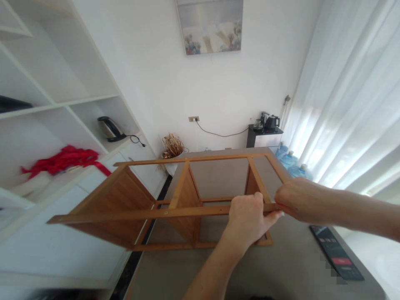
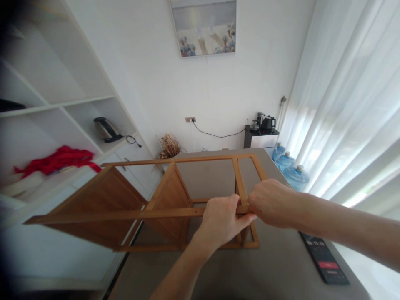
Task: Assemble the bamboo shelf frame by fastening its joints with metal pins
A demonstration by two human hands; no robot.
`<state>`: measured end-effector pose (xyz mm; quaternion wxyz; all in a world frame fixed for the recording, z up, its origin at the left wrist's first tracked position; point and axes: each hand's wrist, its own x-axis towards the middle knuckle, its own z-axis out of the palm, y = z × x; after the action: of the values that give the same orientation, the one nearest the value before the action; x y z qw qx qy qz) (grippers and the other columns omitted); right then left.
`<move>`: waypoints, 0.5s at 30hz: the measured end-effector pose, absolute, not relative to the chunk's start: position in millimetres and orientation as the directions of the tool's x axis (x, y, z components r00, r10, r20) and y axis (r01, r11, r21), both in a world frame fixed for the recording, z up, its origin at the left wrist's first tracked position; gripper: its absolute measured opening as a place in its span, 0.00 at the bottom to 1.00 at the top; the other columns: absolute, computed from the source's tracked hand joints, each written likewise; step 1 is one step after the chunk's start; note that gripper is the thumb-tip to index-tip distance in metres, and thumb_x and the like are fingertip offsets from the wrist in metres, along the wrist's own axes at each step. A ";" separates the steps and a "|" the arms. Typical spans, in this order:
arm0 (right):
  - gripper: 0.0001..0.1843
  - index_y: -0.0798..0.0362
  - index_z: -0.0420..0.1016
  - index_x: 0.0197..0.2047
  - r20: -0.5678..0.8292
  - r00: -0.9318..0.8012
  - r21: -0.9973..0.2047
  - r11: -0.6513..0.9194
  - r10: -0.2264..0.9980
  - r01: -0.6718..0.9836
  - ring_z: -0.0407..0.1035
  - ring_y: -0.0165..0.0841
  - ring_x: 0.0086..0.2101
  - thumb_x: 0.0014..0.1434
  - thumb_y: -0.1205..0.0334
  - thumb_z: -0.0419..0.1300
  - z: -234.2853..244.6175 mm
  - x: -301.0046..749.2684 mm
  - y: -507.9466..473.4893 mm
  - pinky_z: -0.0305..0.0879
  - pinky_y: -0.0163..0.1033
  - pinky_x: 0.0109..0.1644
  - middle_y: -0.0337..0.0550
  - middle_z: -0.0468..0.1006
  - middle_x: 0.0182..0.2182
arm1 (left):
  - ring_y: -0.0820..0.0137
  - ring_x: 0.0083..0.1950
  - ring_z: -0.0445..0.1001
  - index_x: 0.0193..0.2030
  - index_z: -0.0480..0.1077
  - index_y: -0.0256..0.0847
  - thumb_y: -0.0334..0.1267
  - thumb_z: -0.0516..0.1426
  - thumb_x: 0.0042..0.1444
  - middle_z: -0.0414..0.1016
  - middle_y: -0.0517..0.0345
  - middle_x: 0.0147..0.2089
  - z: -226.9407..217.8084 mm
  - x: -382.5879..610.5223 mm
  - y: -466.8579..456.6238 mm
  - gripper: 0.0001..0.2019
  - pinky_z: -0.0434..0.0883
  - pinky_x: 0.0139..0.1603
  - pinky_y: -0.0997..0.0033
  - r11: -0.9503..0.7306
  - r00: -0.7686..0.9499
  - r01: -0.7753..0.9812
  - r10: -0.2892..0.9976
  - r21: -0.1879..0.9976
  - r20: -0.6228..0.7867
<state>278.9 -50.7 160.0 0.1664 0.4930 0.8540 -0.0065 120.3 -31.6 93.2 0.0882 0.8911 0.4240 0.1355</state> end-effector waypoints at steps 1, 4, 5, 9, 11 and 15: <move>0.11 0.56 0.71 0.20 -0.298 -0.437 0.199 0.503 0.849 0.841 0.64 0.30 0.18 0.49 0.75 0.55 158.1 277.4 -50.9 0.49 0.35 0.23 0.42 0.70 0.17 | 0.61 0.32 0.75 0.34 0.67 0.40 0.63 0.49 0.53 0.74 0.54 0.30 92.7 120.2 -31.5 0.25 0.68 0.33 0.65 -0.627 0.606 0.729 0.778 0.274 0.167; 0.10 0.55 0.72 0.20 -0.309 -0.399 0.279 0.484 0.863 0.830 0.65 0.31 0.18 0.47 0.77 0.56 155.1 273.1 -51.8 0.49 0.35 0.23 0.41 0.69 0.17 | 0.62 0.32 0.75 0.35 0.67 0.40 0.63 0.50 0.53 0.74 0.54 0.29 92.0 119.8 -31.1 0.25 0.68 0.33 0.66 -0.630 0.611 0.723 0.775 0.284 0.162; 0.10 0.55 0.72 0.20 -0.316 -0.392 0.283 0.480 0.864 0.830 0.65 0.31 0.18 0.47 0.77 0.56 155.1 271.8 -52.1 0.49 0.35 0.23 0.41 0.69 0.16 | 0.63 0.32 0.75 0.35 0.67 0.39 0.63 0.50 0.53 0.74 0.54 0.29 92.1 119.7 -31.1 0.25 0.68 0.34 0.66 -0.629 0.612 0.722 0.775 0.290 0.156; 0.11 0.56 0.73 0.20 -0.361 -0.346 0.279 0.454 0.866 0.846 0.65 0.30 0.19 0.48 0.76 0.55 158.8 266.8 -53.0 0.50 0.34 0.23 0.42 0.70 0.16 | 0.64 0.32 0.74 0.35 0.67 0.39 0.63 0.50 0.53 0.74 0.54 0.29 92.9 119.0 -31.4 0.25 0.68 0.34 0.66 -0.630 0.616 0.717 0.773 0.299 0.152; 0.11 0.57 0.73 0.20 -0.359 -0.315 0.278 0.423 0.879 0.863 0.65 0.31 0.19 0.50 0.74 0.54 161.6 263.8 -52.7 0.50 0.34 0.23 0.44 0.70 0.16 | 0.64 0.31 0.74 0.35 0.67 0.39 0.62 0.50 0.54 0.73 0.55 0.28 93.0 118.8 -31.5 0.25 0.68 0.33 0.66 -0.635 0.619 0.713 0.769 0.297 0.160; 0.14 0.58 0.72 0.20 -0.377 -0.245 0.173 0.328 0.893 0.929 0.64 0.29 0.19 0.54 0.68 0.52 166.7 259.2 -48.8 0.51 0.33 0.22 0.44 0.71 0.17 | 0.65 0.30 0.73 0.35 0.67 0.39 0.61 0.50 0.54 0.72 0.56 0.27 91.7 119.0 -30.4 0.24 0.66 0.33 0.66 -0.642 0.628 0.704 0.762 0.304 0.157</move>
<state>259.2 -48.8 166.7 0.2078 0.5782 0.7878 -0.0427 119.0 -30.4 91.7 0.1073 0.8959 0.4090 0.1364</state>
